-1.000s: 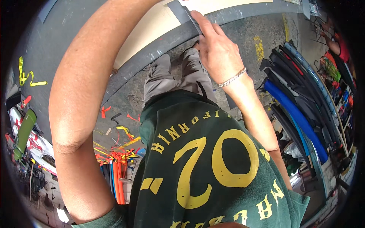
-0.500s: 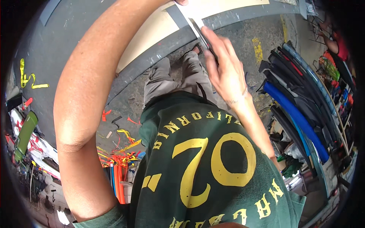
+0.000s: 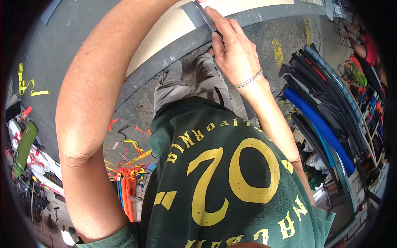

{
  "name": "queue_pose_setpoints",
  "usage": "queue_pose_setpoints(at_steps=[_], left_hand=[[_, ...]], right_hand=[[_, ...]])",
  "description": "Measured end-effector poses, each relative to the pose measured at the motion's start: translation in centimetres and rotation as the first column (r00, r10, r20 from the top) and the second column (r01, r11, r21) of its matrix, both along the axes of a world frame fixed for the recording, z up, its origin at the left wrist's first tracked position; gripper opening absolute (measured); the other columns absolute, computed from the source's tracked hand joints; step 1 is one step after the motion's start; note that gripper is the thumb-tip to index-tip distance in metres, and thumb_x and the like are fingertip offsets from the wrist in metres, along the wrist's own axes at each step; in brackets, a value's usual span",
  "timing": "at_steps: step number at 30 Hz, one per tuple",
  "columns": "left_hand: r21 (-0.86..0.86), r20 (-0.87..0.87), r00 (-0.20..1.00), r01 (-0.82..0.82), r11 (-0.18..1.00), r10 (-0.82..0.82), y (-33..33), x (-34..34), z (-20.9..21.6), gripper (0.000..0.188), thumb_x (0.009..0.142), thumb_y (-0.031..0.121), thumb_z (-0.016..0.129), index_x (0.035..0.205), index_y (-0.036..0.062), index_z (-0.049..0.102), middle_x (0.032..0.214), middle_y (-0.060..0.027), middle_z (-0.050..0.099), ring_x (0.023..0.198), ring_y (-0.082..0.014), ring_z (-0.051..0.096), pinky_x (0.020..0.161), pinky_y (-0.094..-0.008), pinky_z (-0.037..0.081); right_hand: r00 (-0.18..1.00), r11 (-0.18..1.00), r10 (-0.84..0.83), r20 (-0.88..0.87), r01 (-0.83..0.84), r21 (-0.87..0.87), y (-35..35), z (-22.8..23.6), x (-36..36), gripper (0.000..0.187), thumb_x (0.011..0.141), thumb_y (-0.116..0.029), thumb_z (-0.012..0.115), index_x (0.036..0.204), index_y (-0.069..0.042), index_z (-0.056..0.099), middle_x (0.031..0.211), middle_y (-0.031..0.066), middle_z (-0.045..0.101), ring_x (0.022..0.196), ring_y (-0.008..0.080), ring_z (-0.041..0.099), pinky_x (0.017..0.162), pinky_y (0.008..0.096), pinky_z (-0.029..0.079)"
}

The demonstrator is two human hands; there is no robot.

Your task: Measuring and cutting strips of material using a metal ruler and a utility knife on a workbench.

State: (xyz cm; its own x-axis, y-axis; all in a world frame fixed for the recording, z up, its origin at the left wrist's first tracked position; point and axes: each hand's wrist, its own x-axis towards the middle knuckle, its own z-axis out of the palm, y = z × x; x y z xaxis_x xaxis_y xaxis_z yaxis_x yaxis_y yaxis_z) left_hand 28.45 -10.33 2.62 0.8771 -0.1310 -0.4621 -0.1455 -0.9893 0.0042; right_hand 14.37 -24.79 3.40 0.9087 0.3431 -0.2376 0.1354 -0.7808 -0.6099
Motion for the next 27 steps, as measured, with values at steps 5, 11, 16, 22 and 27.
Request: queue_pose_setpoints(at_steps=[5,11,16,22,27], left_hand=[[-0.044,0.022,0.999,-0.027,0.999,0.028,0.1,0.0,-0.6,0.1,0.066,0.026,0.097,0.143,-0.0088,0.044,0.14,-0.0354,0.051,0.126,-0.0496,0.057,0.104,-0.0514,0.052],[-0.594,-0.412,0.876,-0.05,0.803,-0.25,4.0,2.4,0.8,0.1,0.067,0.026,0.096,0.144,-0.0083,0.044,0.143,-0.0351,0.048,0.128,-0.0494,0.056,0.104,-0.0524,0.052],[-0.626,-0.281,0.897,0.099,0.774,-0.342,5.7,3.7,-0.4,0.1,0.068,0.031,0.095,0.142,-0.0122,0.044,0.138,-0.0369,0.052,0.125,-0.0496,0.058,0.102,-0.0509,0.053],[0.053,-0.007,0.998,0.064,0.997,-0.064,0.2,0.6,-0.9,0.1,0.067,0.032,0.095,0.14,-0.0136,0.044,0.134,-0.0396,0.053,0.122,-0.0503,0.06,0.1,-0.0496,0.054],[0.023,0.007,0.998,0.056,0.998,-0.056,0.1,0.1,-0.6,0.101,0.066,0.032,0.096,0.14,-0.0124,0.044,0.134,-0.0381,0.054,0.124,-0.0497,0.059,0.101,-0.0496,0.054]], right_hand=[[0.999,0.997,0.037,0.039,-0.034,-0.072,0.0,-0.1,0.2,0.054,0.1,-0.007,0.054,0.151,-0.022,0.047,0.115,0.0142,0.064,0.09,0.033,0.073,0.083,0.0473,0.058],[0.987,0.98,0.089,-0.133,-0.11,-0.166,0.2,1.0,1.4,0.058,0.097,-0.006,0.05,0.154,-0.009,0.038,0.115,0.03,0.06,0.092,0.0517,0.065,0.081,0.0568,0.054],[0.992,0.976,0.126,-0.022,-0.128,-0.175,-1.1,0.3,-0.4,0.057,0.098,-0.007,0.054,0.152,-0.023,0.043,0.115,0.0172,0.064,0.097,0.0398,0.07,0.085,0.0502,0.057],[0.993,0.992,-0.006,-0.121,-0.009,-0.128,-3.4,0.3,-4.1,0.06,0.097,-0.003,0.055,0.152,-0.022,0.044,0.118,0.0207,0.064,0.101,0.0448,0.065,0.088,0.0521,0.055],[0.999,0.998,-0.013,-0.033,0.015,0.062,-4.1,1.0,-4.3,0.054,0.097,-0.004,0.057,0.149,-0.018,0.049,0.12,0.0196,0.064,0.105,0.0418,0.065,0.088,0.0465,0.054]])
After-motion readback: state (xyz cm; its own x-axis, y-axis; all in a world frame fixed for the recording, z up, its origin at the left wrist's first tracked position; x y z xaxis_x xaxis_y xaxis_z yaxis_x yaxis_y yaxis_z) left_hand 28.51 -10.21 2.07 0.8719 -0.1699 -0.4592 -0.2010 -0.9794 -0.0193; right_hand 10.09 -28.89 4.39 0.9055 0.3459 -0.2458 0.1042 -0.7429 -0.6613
